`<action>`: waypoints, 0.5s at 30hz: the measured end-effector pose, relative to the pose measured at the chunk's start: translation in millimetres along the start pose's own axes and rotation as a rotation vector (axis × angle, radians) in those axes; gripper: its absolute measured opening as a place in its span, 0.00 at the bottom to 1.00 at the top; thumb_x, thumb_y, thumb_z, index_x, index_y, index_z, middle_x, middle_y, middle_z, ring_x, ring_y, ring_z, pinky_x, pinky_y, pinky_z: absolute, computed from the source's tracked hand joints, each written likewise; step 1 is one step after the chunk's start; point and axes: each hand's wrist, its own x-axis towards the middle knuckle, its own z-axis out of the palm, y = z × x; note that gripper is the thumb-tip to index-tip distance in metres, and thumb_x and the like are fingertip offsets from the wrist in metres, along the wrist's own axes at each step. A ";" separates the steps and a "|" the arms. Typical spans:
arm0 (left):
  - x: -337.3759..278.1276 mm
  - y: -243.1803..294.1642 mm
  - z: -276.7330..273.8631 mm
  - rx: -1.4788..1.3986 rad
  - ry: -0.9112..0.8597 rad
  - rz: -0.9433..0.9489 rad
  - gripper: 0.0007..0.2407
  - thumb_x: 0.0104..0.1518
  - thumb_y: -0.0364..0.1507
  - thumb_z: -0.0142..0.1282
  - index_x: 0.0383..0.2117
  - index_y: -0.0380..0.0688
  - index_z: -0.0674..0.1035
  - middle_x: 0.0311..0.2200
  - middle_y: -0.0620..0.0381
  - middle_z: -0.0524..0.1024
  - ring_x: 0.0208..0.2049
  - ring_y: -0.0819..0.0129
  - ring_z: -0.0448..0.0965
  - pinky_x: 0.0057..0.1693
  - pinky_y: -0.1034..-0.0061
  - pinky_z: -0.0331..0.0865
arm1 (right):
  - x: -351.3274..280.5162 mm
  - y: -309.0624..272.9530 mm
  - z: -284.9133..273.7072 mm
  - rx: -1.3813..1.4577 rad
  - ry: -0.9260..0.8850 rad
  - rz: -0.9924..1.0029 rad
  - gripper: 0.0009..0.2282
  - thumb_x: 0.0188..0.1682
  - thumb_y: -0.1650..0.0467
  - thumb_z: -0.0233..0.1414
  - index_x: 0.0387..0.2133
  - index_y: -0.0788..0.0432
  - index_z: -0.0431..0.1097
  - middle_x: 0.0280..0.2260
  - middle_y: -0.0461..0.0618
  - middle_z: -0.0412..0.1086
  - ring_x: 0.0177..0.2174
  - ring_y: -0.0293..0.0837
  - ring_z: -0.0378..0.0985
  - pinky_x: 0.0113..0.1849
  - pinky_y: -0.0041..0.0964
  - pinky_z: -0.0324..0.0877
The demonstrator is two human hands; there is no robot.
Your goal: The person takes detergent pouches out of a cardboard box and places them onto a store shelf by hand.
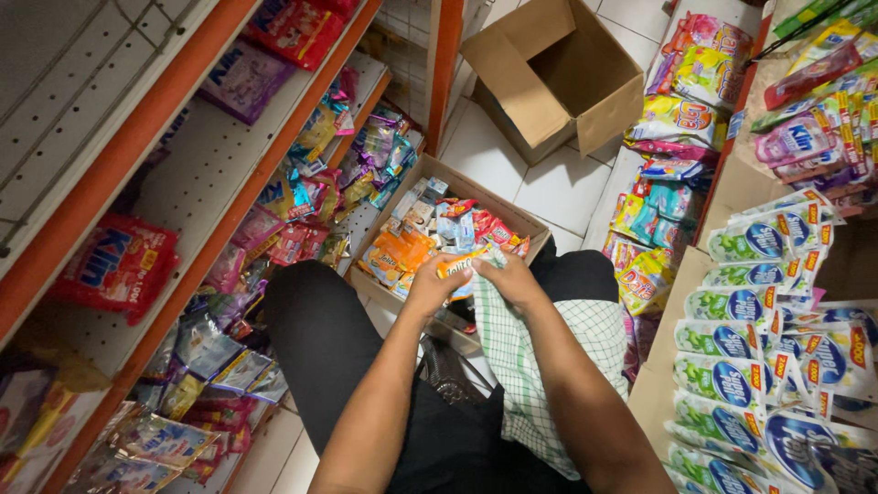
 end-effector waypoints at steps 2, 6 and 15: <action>-0.9 -0.8 0.1 -0.027 -0.102 -0.045 0.14 0.52 0.28 0.68 0.43 0.37 0.81 0.37 0.59 0.80 0.38 0.77 0.77 0.45 0.81 0.72 | 1.0 0.8 -0.3 0.096 0.032 0.012 0.15 0.48 0.70 0.59 0.46 0.67 0.72 0.38 0.51 0.77 0.34 0.39 0.79 0.37 0.35 0.75; -5.6 0.4 7.4 0.066 -0.134 -0.121 0.18 0.47 0.24 0.70 0.46 0.38 0.79 0.37 0.58 0.80 0.36 0.75 0.77 0.44 0.78 0.73 | 4.4 6.4 -2.9 0.034 0.073 -0.035 0.13 0.49 0.69 0.57 0.44 0.65 0.75 0.35 0.49 0.78 0.33 0.37 0.78 0.36 0.34 0.74; 6.0 -7.3 -0.9 -0.232 -0.011 -0.006 0.14 0.56 0.21 0.61 0.48 0.31 0.75 0.41 0.51 0.82 0.39 0.73 0.83 0.47 0.80 0.76 | 14.6 20.1 -7.1 -0.102 0.170 -0.056 0.12 0.50 0.67 0.58 0.39 0.65 0.78 0.32 0.49 0.78 0.31 0.38 0.77 0.36 0.35 0.73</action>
